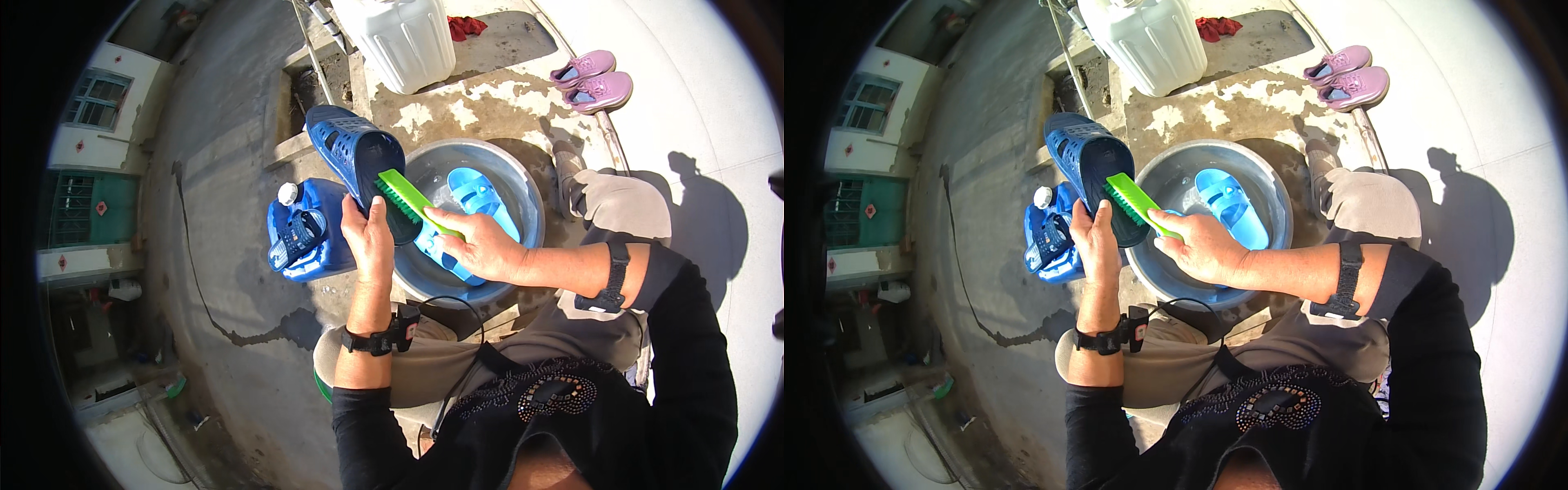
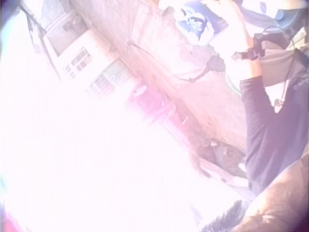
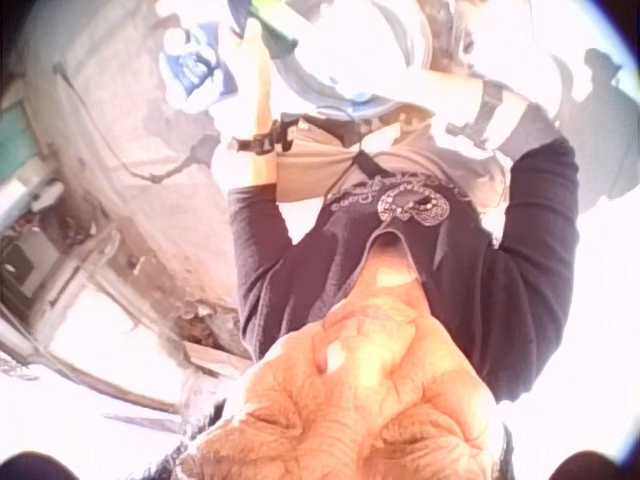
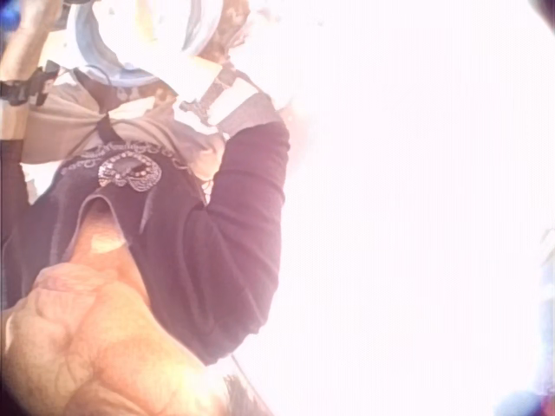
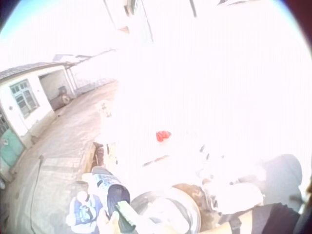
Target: The person scrubs a pair of blue plastic slippers with a green brush while rinsing them in a metal basin of water. They repeatedly dip, scrub, and rinse each slipper, then place them on a nearby blue container.
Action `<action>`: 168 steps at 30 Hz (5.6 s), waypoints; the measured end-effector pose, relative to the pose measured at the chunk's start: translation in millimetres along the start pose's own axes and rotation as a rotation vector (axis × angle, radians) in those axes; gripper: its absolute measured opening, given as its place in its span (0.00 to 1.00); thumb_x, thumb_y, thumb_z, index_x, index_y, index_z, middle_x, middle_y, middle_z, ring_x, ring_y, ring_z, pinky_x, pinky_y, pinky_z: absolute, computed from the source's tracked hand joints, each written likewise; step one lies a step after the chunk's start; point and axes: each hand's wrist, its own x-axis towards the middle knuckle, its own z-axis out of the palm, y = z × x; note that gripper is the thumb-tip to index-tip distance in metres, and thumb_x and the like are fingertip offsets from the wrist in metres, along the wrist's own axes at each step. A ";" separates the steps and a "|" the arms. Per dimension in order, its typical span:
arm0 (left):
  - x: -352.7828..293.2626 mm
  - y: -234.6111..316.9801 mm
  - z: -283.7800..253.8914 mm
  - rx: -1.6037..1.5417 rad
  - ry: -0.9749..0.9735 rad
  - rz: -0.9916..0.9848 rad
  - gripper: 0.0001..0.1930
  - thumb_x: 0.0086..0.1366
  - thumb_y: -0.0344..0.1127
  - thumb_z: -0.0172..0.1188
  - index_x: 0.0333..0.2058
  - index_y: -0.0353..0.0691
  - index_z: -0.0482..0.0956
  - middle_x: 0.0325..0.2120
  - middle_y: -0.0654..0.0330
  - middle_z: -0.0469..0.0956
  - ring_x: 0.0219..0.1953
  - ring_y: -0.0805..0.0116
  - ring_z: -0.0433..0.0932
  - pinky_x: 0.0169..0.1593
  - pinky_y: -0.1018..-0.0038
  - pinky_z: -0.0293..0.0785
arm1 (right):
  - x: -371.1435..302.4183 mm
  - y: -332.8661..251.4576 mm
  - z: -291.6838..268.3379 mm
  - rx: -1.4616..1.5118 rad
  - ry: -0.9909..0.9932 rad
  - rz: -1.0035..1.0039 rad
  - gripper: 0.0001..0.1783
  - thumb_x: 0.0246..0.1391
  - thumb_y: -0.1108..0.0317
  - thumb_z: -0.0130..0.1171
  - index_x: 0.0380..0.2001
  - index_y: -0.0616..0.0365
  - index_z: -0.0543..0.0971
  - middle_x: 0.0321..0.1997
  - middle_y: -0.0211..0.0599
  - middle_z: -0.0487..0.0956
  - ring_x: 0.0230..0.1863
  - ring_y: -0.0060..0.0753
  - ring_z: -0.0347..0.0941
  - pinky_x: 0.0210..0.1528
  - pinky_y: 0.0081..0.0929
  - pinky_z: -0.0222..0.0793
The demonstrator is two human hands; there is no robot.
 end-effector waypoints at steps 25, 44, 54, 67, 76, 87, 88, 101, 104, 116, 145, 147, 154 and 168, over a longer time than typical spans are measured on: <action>-2.1 -26.3 19.4 0.000 -0.017 -0.009 0.19 0.72 0.45 0.48 0.37 0.30 0.71 0.26 0.68 0.67 0.30 0.79 0.62 0.34 0.79 0.62 | 28.0 19.9 -13.1 -0.091 0.107 0.056 0.25 0.57 0.65 0.53 0.59 0.55 0.70 0.20 0.51 0.74 0.21 0.48 0.72 0.27 0.38 0.67; -34.9 -168.9 55.5 0.872 -0.129 -0.353 0.22 0.57 0.36 0.57 0.46 0.24 0.69 0.39 0.36 0.77 0.45 0.38 0.75 0.50 0.57 0.70 | 1.3 -15.6 -121.9 0.106 0.232 -0.022 0.26 0.57 0.68 0.54 0.59 0.60 0.69 0.38 0.35 0.80 0.32 0.18 0.68 0.40 0.19 0.67; -66.6 -197.5 113.3 1.117 -0.329 -0.615 0.58 0.52 0.39 0.68 0.67 0.49 0.27 0.52 0.38 0.64 0.48 0.43 0.75 0.52 0.58 0.72 | -17.8 -16.8 -141.3 0.198 0.062 0.003 0.26 0.57 0.74 0.53 0.60 0.62 0.68 0.43 0.33 0.75 0.36 0.17 0.66 0.40 0.17 0.64; -94.4 -336.0 87.8 0.583 -0.181 -0.801 0.51 0.48 0.45 0.71 0.64 0.29 0.51 0.48 0.38 0.74 0.53 0.47 0.74 0.57 0.65 0.68 | -21.0 -19.9 -152.9 0.290 -0.014 0.050 0.27 0.57 0.77 0.52 0.61 0.61 0.67 0.43 0.29 0.76 0.32 0.12 0.64 0.35 0.13 0.63; -84.1 -224.6 96.6 0.225 -0.053 -0.871 0.17 0.52 0.36 0.63 0.35 0.28 0.74 0.23 0.55 0.75 0.21 0.63 0.76 0.16 0.69 0.67 | -12.4 -21.7 -133.8 0.245 -0.001 0.017 0.27 0.58 0.75 0.54 0.62 0.60 0.66 0.42 0.29 0.74 0.35 0.14 0.65 0.39 0.14 0.65; -31.3 -63.7 23.6 0.224 -0.493 -0.687 0.15 0.55 0.26 0.58 0.42 0.25 0.74 0.33 0.53 0.78 0.32 0.66 0.79 0.35 0.72 0.78 | 11.5 -0.4 -117.1 0.051 0.110 0.187 0.29 0.48 0.69 0.63 0.55 0.63 0.70 0.31 0.31 0.72 0.27 0.18 0.67 0.29 0.20 0.65; -27.9 -50.1 15.7 0.167 -0.529 -0.671 0.15 0.55 0.24 0.57 0.42 0.26 0.73 0.33 0.54 0.78 0.32 0.66 0.79 0.39 0.72 0.77 | 13.6 3.3 -115.1 0.067 0.156 0.215 0.22 0.50 0.71 0.61 0.50 0.62 0.73 0.30 0.29 0.71 0.23 0.16 0.65 0.24 0.19 0.63; -29.3 -8.0 3.6 -0.456 -0.672 -0.642 0.20 0.56 0.16 0.54 0.49 0.34 0.73 0.41 0.60 0.78 0.42 0.71 0.77 0.51 0.74 0.72 | 31.8 9.8 -107.3 0.261 0.572 0.114 0.16 0.50 0.72 0.60 0.45 0.57 0.77 0.29 0.24 0.72 0.24 0.13 0.62 0.21 0.15 0.57; -31.4 -12.6 4.2 -0.525 -0.692 -0.674 0.22 0.57 0.17 0.55 0.52 0.34 0.72 0.44 0.58 0.78 0.44 0.70 0.77 0.52 0.73 0.72 | 34.3 -3.8 -111.1 0.262 0.588 0.063 0.17 0.50 0.69 0.61 0.44 0.59 0.77 0.31 0.27 0.74 0.26 0.15 0.63 0.25 0.17 0.55; -25.1 -15.2 -22.6 -1.077 -0.236 -0.607 0.27 0.60 0.48 0.60 0.53 0.40 0.69 0.47 0.55 0.75 0.49 0.61 0.74 0.53 0.64 0.71 | 55.0 5.1 -112.9 0.540 0.563 0.243 0.14 0.51 0.72 0.56 0.42 0.62 0.74 0.27 0.31 0.75 0.19 0.22 0.67 0.17 0.20 0.62; -31.6 74.9 -113.9 -1.094 0.233 -0.400 0.26 0.63 0.34 0.55 0.57 0.36 0.58 0.44 0.55 0.75 0.35 0.68 0.77 0.37 0.75 0.70 | 274.7 -5.2 194.6 0.797 0.197 0.500 0.03 0.49 0.79 0.52 0.28 0.67 0.71 0.23 0.49 0.76 0.16 0.36 0.70 0.20 0.27 0.69; -32.0 83.5 -118.4 -1.108 0.226 -0.373 0.25 0.63 0.34 0.56 0.56 0.36 0.59 0.43 0.56 0.76 0.34 0.69 0.77 0.36 0.76 0.69 | 302.4 3.7 216.3 0.770 0.181 0.554 0.02 0.48 0.81 0.51 0.27 0.69 0.70 0.23 0.52 0.76 0.15 0.39 0.71 0.17 0.29 0.69; -31.1 83.3 -129.8 -1.173 0.155 -0.377 0.19 0.63 0.36 0.58 0.51 0.37 0.67 0.40 0.56 0.78 0.32 0.71 0.76 0.34 0.78 0.69 | 369.6 53.5 277.5 0.736 0.187 0.678 0.07 0.50 0.81 0.54 0.34 0.69 0.71 0.31 0.55 0.77 0.20 0.48 0.75 0.15 0.30 0.71; -25.4 79.0 -124.4 -1.197 0.106 -0.414 0.15 0.63 0.33 0.57 0.47 0.38 0.70 0.36 0.57 0.78 0.30 0.71 0.75 0.33 0.78 0.69 | 279.6 135.4 189.0 0.136 0.197 0.492 0.11 0.48 0.74 0.59 0.37 0.60 0.75 0.25 0.37 0.76 0.17 0.28 0.70 0.14 0.26 0.61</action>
